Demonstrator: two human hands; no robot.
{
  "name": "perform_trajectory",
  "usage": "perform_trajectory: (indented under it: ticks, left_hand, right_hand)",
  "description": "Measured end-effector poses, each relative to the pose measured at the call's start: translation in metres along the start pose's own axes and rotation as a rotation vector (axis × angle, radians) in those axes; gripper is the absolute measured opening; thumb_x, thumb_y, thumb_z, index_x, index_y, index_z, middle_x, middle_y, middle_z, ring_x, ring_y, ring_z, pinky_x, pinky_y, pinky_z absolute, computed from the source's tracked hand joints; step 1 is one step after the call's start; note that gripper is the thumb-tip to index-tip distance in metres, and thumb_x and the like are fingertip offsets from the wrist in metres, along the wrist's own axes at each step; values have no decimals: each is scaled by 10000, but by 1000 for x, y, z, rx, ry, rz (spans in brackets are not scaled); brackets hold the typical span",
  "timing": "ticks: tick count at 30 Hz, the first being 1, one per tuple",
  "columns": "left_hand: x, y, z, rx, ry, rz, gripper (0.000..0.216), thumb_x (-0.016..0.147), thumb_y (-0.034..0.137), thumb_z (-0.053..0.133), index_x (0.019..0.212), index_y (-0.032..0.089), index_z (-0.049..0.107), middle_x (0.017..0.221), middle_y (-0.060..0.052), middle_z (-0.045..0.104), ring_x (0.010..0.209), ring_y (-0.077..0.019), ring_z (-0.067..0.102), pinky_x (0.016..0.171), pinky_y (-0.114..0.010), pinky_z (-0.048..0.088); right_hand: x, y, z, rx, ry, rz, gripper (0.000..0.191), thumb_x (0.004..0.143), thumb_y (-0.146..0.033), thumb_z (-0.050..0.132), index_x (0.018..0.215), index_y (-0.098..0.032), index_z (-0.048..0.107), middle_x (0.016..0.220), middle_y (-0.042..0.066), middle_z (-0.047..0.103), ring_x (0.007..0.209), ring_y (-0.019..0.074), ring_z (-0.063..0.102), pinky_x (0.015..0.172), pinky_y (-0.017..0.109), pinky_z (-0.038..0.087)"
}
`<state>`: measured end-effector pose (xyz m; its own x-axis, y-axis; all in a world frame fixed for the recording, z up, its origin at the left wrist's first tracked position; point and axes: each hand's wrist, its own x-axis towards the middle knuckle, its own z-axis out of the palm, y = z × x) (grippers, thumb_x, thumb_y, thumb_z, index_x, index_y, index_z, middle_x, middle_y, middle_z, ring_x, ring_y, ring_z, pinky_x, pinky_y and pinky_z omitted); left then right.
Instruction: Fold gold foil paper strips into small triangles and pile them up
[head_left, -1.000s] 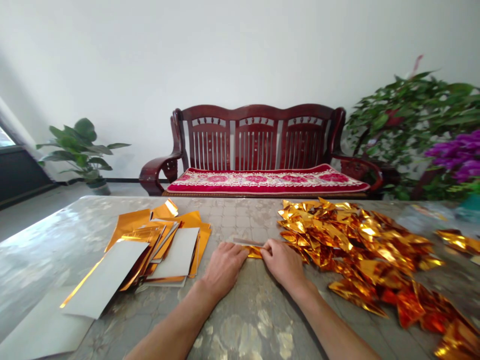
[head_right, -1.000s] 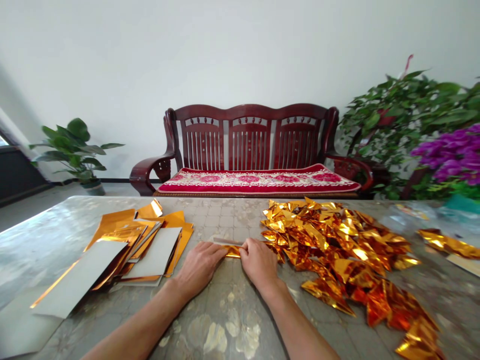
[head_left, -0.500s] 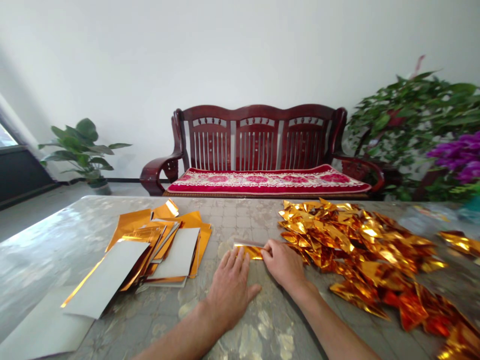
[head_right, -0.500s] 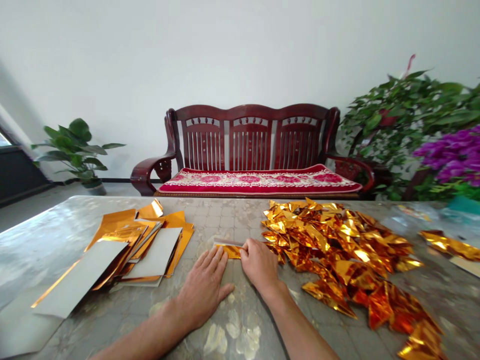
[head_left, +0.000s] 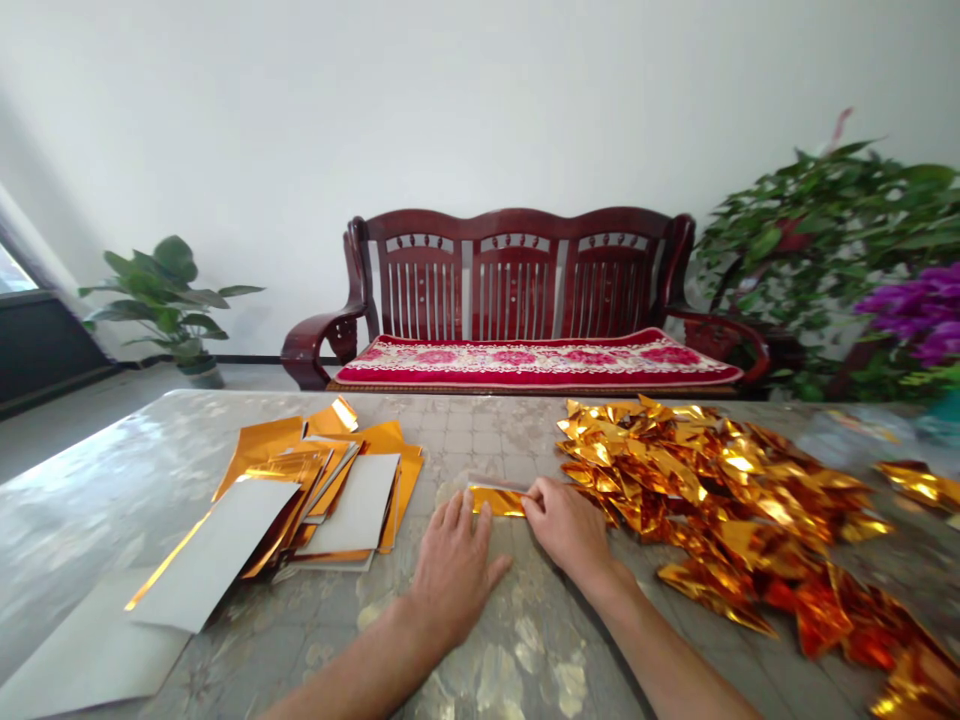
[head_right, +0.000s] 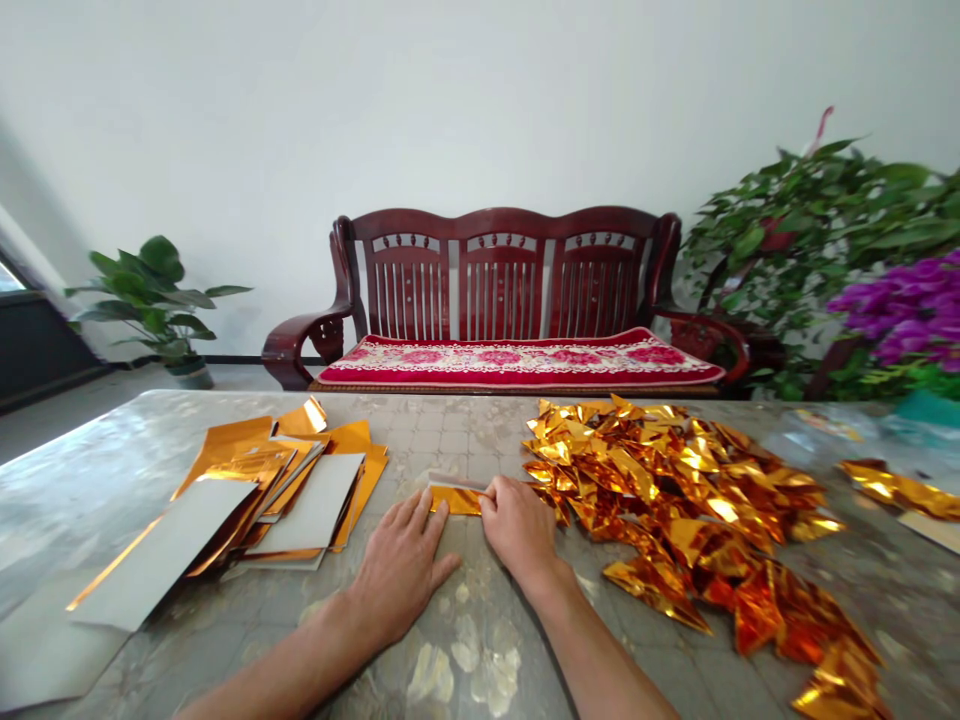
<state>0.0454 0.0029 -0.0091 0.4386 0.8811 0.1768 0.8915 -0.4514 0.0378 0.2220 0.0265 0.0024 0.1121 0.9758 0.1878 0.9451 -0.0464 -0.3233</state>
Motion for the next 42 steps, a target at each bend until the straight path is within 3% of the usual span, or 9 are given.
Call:
perform_trajectory:
  ticks: [7,13,19,24,31,36,42]
  left_hand:
    - [11,-7,1,-13,65,189,438,884,411,623,1186,95,588,1385,-201,545,1374,-317,429,1124,-437,395]
    - [11,-3,-2,26,16,148,404,880,416,633,1136,108,590,1349,-194,565,1305,-324,499,1075,-438,440]
    - [10,1,-7,2,39,146,595,863,490,632,1363,209,478,1299,-139,568,1218,-314,533,1000,-460,476]
    - [9,2,-9,10,24,144,615,852,530,628,1372,234,486,1264,-135,568,1189,-316,525,969,-465,473]
    - [8,3,-10,36,10,126,616,859,557,607,1384,255,491,1325,-137,537,1219,-313,499,979,-462,449]
    - [10,2,-9,48,16,114,607,857,564,603,1380,273,501,1284,-127,561,1170,-307,521,949,-459,458]
    - [9,3,-4,58,28,110,617,876,546,586,1407,252,474,1360,-143,525,1216,-316,497,968,-470,449]
  right_hand:
    - [0,2,2,4,6,-33,161,916,-308,521,811,-240,622,894,-8,719,894,174,645,650,264,336]
    - [-1,-1,3,-37,11,-35,196,932,-305,478,808,-234,611,897,7,717,892,185,642,646,274,329]
    - [-1,-5,0,-93,0,19,166,883,-326,537,761,-231,599,845,25,704,853,200,651,603,281,299]
    - [-2,1,0,-19,48,52,109,857,-327,576,916,-239,602,858,19,703,835,205,656,613,280,318]
    - [0,20,6,241,118,55,132,893,-227,491,869,-231,621,911,7,706,867,185,648,727,278,403]
    - [-6,22,9,265,237,-102,199,864,-133,476,871,-215,658,919,36,681,944,191,616,843,284,429]
    - [-12,15,8,149,210,-226,223,899,-148,508,917,-231,714,923,43,679,956,193,595,862,287,435]
